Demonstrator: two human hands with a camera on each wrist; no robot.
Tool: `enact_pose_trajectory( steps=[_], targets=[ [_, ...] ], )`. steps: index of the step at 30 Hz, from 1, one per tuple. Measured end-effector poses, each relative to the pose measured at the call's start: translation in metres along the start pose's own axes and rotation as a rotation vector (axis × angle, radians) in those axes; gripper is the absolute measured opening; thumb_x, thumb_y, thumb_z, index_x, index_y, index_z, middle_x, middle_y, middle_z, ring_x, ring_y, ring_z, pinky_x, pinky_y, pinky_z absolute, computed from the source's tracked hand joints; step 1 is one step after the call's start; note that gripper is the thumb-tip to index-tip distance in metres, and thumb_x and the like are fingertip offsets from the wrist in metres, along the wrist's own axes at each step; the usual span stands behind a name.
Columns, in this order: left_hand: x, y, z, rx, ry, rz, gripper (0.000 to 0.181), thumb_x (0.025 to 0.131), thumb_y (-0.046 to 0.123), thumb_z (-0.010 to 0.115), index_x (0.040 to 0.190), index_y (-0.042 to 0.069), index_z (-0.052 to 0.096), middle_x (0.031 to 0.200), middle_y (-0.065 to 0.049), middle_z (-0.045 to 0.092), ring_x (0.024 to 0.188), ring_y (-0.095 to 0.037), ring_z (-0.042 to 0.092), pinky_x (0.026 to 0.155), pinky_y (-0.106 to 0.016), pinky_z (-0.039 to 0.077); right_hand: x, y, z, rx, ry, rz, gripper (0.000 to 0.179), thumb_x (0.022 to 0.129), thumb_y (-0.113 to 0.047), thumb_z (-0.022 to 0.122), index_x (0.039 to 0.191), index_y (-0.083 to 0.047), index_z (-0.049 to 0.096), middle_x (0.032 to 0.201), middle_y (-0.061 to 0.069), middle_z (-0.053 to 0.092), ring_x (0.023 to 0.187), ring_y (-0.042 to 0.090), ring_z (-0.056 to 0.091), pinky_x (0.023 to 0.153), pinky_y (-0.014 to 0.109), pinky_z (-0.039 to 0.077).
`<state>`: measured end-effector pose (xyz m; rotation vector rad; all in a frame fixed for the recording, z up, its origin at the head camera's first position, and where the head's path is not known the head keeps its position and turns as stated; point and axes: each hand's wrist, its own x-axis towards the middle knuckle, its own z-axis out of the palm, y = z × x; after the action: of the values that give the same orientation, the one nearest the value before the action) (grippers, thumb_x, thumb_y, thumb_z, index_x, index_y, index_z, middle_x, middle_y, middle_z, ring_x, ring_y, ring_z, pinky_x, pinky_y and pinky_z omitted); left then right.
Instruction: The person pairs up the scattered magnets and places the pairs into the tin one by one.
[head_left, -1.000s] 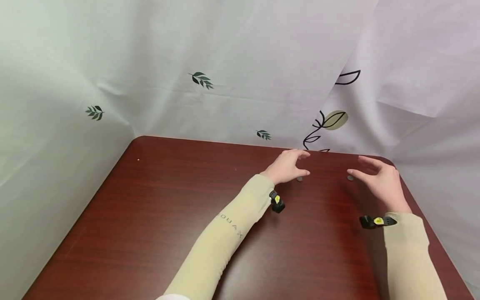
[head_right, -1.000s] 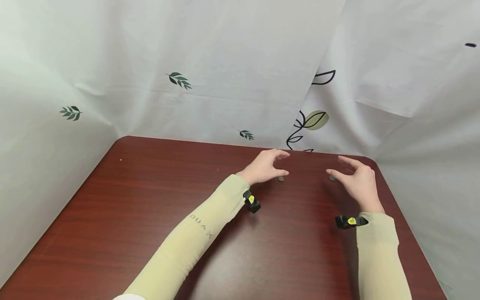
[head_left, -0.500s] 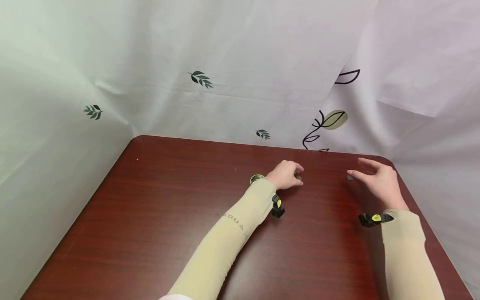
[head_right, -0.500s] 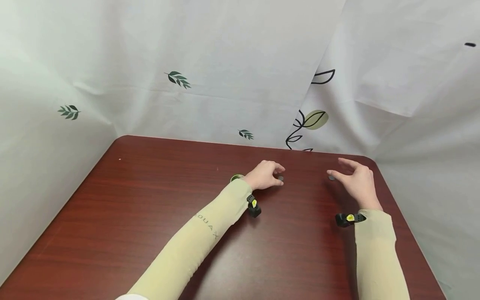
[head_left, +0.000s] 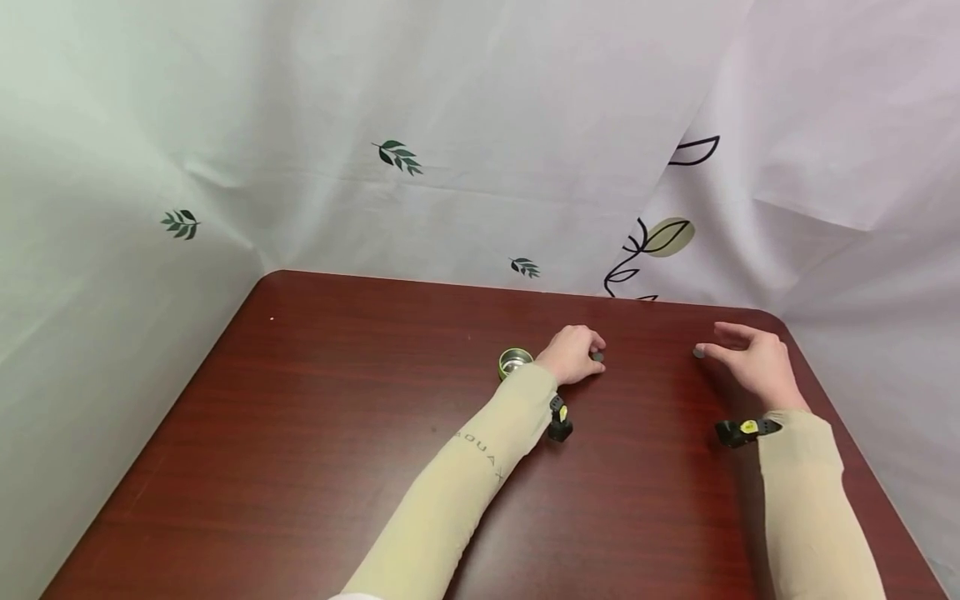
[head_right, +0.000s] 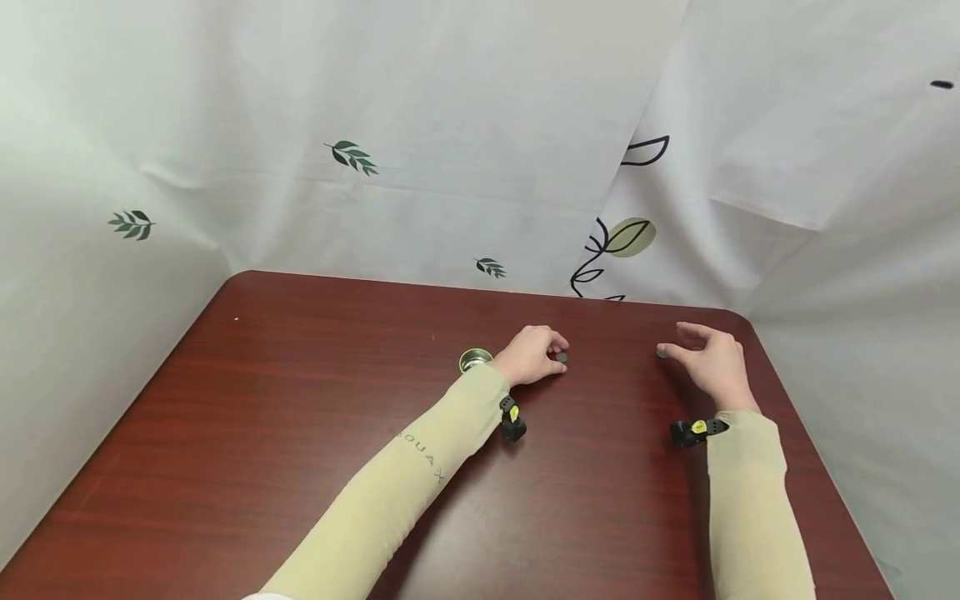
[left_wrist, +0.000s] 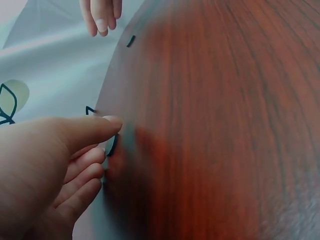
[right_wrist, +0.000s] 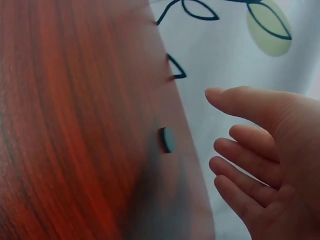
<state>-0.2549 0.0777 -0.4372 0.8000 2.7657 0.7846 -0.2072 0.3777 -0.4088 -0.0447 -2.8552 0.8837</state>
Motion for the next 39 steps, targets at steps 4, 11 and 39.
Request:
enact_pose_trajectory(
  steps=[4, 11, 39],
  targets=[
    [-0.002, 0.003, 0.001, -0.004, 0.001, -0.035, 0.031, 0.091, 0.027, 0.079, 0.121, 0.016, 0.075, 0.106, 0.007, 0.069, 0.098, -0.004, 0.061, 0.084, -0.014, 0.044, 0.002, 0.007, 0.007, 0.011, -0.039, 0.014, 0.062, 0.092, -0.038, 0.077, 0.133, 0.006, 0.062, 0.120, 0.029, 0.067, 0.111, 0.044, 0.062, 0.092, 0.055, 0.046],
    [-0.005, 0.007, 0.001, 0.039, 0.009, -0.059, 0.025, 0.093, 0.028, 0.077, 0.117, 0.018, 0.077, 0.104, 0.009, 0.069, 0.096, -0.003, 0.060, 0.083, -0.014, 0.044, 0.003, 0.016, 0.014, 0.000, -0.043, 0.042, 0.056, 0.093, -0.036, 0.076, 0.125, 0.010, 0.066, 0.109, 0.029, 0.070, 0.107, 0.047, 0.063, 0.094, 0.060, 0.043],
    [-0.016, 0.012, 0.004, 0.202, -0.013, 0.050, 0.017, 0.099, 0.026, 0.069, 0.111, 0.018, 0.077, 0.108, 0.006, 0.068, 0.107, -0.009, 0.060, 0.090, -0.014, 0.044, -0.004, 0.007, 0.024, -0.063, -0.056, -0.139, 0.023, 0.088, -0.023, 0.082, 0.094, -0.001, 0.080, 0.080, 0.005, 0.074, 0.073, 0.017, 0.066, 0.068, 0.028, 0.046]
  ],
)
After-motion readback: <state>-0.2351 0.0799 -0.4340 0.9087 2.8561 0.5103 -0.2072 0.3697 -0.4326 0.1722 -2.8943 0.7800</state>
